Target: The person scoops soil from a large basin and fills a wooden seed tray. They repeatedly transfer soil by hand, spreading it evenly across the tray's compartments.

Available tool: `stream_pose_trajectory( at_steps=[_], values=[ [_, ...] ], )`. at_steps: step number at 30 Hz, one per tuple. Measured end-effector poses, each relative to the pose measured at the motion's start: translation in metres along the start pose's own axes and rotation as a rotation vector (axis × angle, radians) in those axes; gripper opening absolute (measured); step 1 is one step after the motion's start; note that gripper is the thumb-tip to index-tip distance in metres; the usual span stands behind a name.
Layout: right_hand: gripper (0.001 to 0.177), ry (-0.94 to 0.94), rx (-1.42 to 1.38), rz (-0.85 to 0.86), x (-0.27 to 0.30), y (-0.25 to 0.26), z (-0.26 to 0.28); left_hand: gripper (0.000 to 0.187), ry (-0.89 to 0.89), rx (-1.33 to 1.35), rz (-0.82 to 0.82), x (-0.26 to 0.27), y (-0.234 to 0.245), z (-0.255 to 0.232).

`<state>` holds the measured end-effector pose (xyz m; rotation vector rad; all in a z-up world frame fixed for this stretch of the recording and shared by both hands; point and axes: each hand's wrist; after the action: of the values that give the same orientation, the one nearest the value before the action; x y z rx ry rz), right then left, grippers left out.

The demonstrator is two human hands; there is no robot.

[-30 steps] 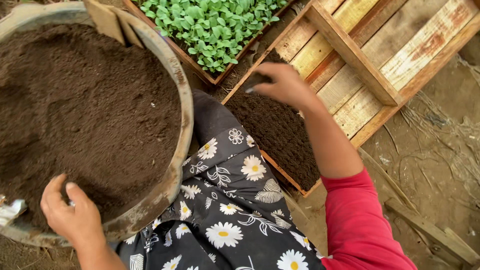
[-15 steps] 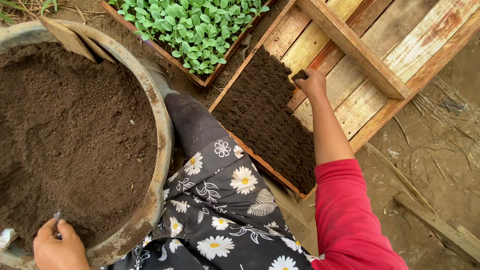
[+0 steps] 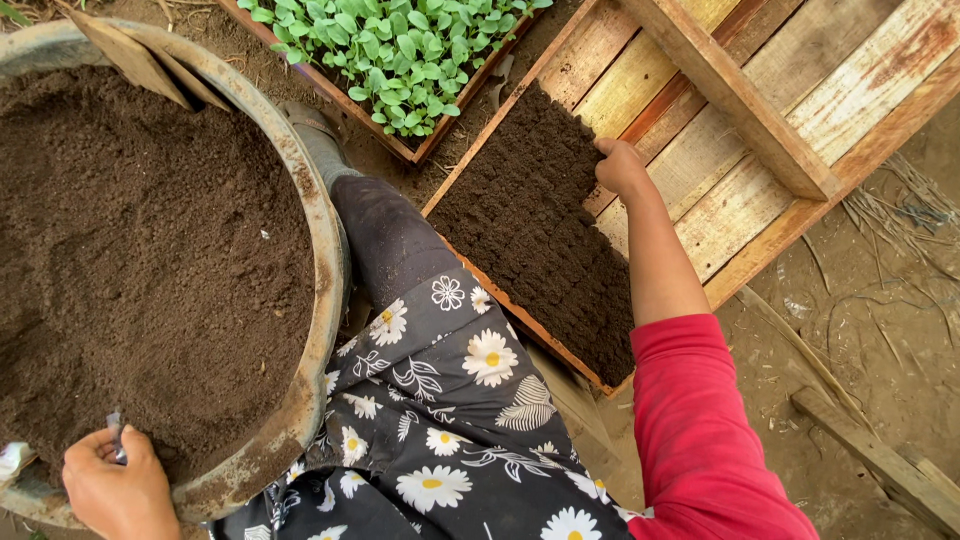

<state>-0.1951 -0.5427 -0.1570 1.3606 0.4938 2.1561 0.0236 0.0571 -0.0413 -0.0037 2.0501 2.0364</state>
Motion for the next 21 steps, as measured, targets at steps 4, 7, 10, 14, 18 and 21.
stream_pose_trajectory(
  at_steps=[4,7,10,14,18,21],
  values=[
    [0.068,-0.039,0.003,-0.025,0.003,0.001,0.003,0.011,-0.112,0.0,-0.069,-0.002,-0.019,0.022],
    [0.068,-0.112,-0.015,-0.057,0.041,0.006,0.041,0.013,-0.162,-0.029,-0.138,0.0,-0.015,0.021],
    [0.061,-0.046,-0.039,-0.148,0.075,0.004,0.076,0.015,-0.128,0.058,-0.119,0.001,0.011,-0.009],
    [0.05,0.285,-0.045,-0.182,0.117,-0.014,0.122,0.027,0.065,0.143,0.094,-0.003,0.033,-0.032],
    [0.038,0.508,-0.082,-0.121,0.147,-0.048,0.164,0.005,-0.063,0.014,-0.029,0.001,0.0,0.006],
    [0.036,0.693,-0.074,-0.096,0.187,-0.076,0.198,0.012,-0.139,0.017,-0.138,0.001,-0.006,0.012]
  ],
)
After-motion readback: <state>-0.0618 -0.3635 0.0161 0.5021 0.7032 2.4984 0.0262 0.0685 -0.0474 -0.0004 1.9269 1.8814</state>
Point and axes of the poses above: each hand's wrist, its own x-axis away from the middle knuckle, its own y-axis out of the back of the hand, z = x × y
